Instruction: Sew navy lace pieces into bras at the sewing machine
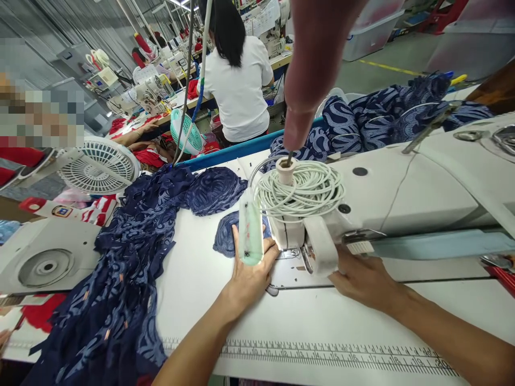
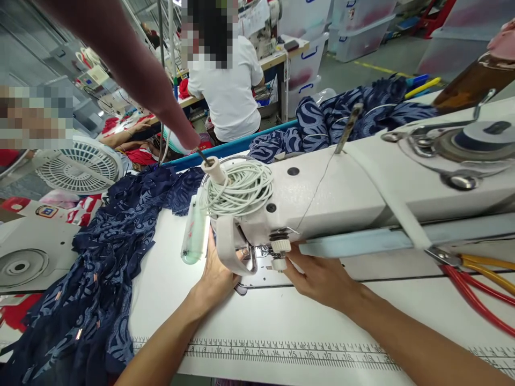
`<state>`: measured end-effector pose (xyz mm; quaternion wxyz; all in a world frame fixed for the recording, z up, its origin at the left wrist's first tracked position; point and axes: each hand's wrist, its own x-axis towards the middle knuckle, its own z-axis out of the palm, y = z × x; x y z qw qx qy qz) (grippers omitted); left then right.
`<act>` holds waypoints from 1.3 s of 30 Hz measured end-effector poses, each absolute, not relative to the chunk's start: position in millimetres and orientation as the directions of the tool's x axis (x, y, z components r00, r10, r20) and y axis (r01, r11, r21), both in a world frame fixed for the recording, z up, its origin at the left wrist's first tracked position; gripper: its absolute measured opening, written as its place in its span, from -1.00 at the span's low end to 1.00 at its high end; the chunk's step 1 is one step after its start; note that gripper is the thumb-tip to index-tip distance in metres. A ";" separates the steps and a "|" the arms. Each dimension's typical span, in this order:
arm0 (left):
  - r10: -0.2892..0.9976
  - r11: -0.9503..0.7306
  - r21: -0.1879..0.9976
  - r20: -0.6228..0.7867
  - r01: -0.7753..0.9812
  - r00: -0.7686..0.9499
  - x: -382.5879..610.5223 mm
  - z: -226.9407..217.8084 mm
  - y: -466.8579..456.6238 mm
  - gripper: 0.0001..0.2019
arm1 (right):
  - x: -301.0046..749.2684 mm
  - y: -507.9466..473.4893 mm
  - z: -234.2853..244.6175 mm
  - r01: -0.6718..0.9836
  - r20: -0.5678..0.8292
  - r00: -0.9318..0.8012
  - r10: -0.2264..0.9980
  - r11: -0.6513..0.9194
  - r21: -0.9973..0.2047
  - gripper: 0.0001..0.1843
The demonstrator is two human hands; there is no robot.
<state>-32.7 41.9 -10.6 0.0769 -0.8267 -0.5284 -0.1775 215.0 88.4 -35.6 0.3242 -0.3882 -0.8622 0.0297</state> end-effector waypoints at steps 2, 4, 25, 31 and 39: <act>0.852 -0.427 0.069 0.364 0.901 0.376 -33.5 -11.8 41.4 -0.59 | 216.2 91.4 -34.5 0.627 0.569 -0.492 0.659 0.721 -0.294 -0.68; 0.851 -0.425 0.076 0.374 0.902 0.369 -33.4 -11.6 41.2 -0.61 | 216.6 93.1 -33.5 0.617 0.580 -0.494 0.648 0.731 -0.291 -0.69; 0.845 -0.441 0.107 0.386 0.891 0.371 -34.6 -11.2 45.0 -0.53 | 208.2 98.0 -35.4 0.565 0.710 -0.461 0.532 0.793 -0.228 -0.69; 0.825 -0.478 0.133 0.407 0.868 0.391 -35.3 -8.5 41.9 -0.51 | 204.6 98.5 -27.6 0.570 0.717 -0.463 0.521 0.795 -0.210 -0.67; 0.816 -0.495 0.141 0.414 0.857 0.403 -37.2 -10.2 42.4 -0.51 | 201.1 96.7 -9.1 0.566 0.727 -0.467 0.504 0.802 -0.192 -0.72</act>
